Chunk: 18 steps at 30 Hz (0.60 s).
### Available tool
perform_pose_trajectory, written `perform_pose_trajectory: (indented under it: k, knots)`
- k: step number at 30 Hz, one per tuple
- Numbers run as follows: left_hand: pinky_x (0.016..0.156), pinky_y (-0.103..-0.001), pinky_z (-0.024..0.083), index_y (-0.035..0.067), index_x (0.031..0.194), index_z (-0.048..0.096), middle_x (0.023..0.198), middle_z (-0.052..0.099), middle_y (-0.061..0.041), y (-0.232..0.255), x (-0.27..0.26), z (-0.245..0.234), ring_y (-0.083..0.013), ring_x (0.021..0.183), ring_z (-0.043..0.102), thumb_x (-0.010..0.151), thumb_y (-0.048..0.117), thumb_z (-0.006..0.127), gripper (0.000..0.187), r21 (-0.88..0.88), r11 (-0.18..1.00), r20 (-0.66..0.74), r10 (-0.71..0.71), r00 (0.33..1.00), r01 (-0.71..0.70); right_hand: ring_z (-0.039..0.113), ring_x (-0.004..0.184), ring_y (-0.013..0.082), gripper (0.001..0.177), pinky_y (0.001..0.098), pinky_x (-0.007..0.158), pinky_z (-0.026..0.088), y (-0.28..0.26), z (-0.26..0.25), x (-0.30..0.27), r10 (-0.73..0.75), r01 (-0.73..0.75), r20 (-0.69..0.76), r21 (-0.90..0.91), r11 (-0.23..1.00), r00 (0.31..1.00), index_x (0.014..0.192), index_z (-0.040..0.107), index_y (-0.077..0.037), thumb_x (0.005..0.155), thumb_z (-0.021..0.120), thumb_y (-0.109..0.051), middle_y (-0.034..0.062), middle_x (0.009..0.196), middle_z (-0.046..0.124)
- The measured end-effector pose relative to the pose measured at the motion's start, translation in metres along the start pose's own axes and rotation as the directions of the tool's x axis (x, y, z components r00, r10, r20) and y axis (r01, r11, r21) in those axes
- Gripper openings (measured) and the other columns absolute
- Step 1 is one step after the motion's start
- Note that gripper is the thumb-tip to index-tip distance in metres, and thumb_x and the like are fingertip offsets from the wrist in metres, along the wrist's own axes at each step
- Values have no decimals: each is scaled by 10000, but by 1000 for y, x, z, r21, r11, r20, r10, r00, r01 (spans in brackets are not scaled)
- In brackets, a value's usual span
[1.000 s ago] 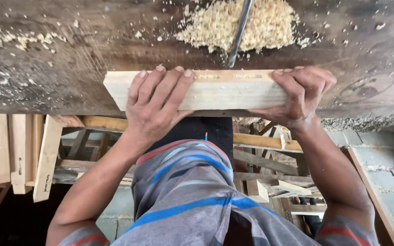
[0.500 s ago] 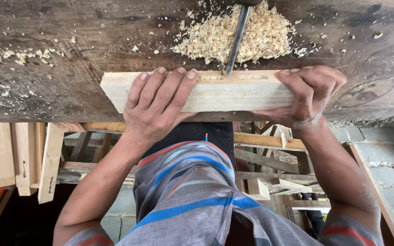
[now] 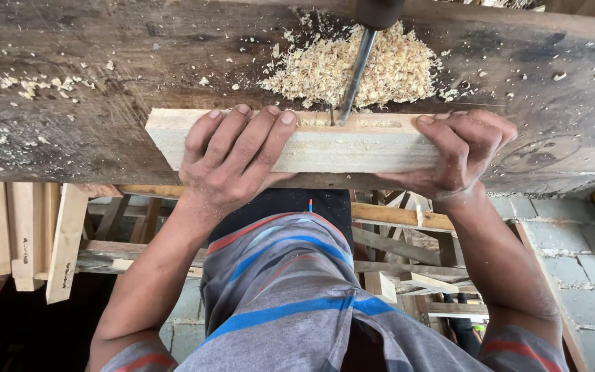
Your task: Creating a groove in a wooden block by moving it against a spinning drill bit
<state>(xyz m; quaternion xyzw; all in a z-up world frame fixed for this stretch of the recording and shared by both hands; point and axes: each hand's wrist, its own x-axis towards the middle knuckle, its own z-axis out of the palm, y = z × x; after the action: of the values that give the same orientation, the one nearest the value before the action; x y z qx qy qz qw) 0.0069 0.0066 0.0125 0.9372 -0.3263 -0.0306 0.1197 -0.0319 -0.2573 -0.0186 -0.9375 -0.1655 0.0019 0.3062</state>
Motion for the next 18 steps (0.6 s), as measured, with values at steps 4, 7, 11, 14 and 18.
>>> perform_pose_trajectory:
  k: [4,7,11,14,18]
  knots:
    - [775,-273,365,138,1030,585,965,605,21,-2,3,2,-142,843,536,896,444,261,466,-25,1000,-28,9,1000,-10,387,764,231,620,342,686,337,3,0,2,-16,16,-5,-5,1000,1000,911,540,-60,700,529,-642,90,836,432]
    - [772,-279,368,133,1026,588,962,604,15,-2,6,3,-148,840,543,895,438,247,475,-28,1000,-39,8,999,-9,394,750,222,630,333,679,339,5,-1,6,-29,28,-15,-11,1000,999,903,544,-64,689,541,-656,81,831,433]
    - [761,-277,378,133,1013,594,963,600,9,-5,9,2,-147,832,551,895,435,294,441,-43,999,-36,5,999,-7,389,750,218,641,342,676,345,4,0,11,-23,24,-18,10,1000,1000,888,533,-51,677,552,-657,77,841,418]
    - [766,-273,374,143,1026,587,974,597,16,-7,10,2,-136,858,538,897,441,293,437,-33,999,-27,9,1000,-10,377,742,233,596,345,676,326,4,-2,14,-9,9,-6,-1,1000,1000,884,531,-50,705,538,-619,83,826,414]
    - [768,-277,369,146,1010,602,970,580,18,-7,10,3,-139,854,530,894,438,330,416,-44,999,-32,-3,999,2,403,730,224,588,349,682,333,8,-2,17,-15,15,4,-2,1000,1000,890,534,-56,706,553,-614,71,843,439]
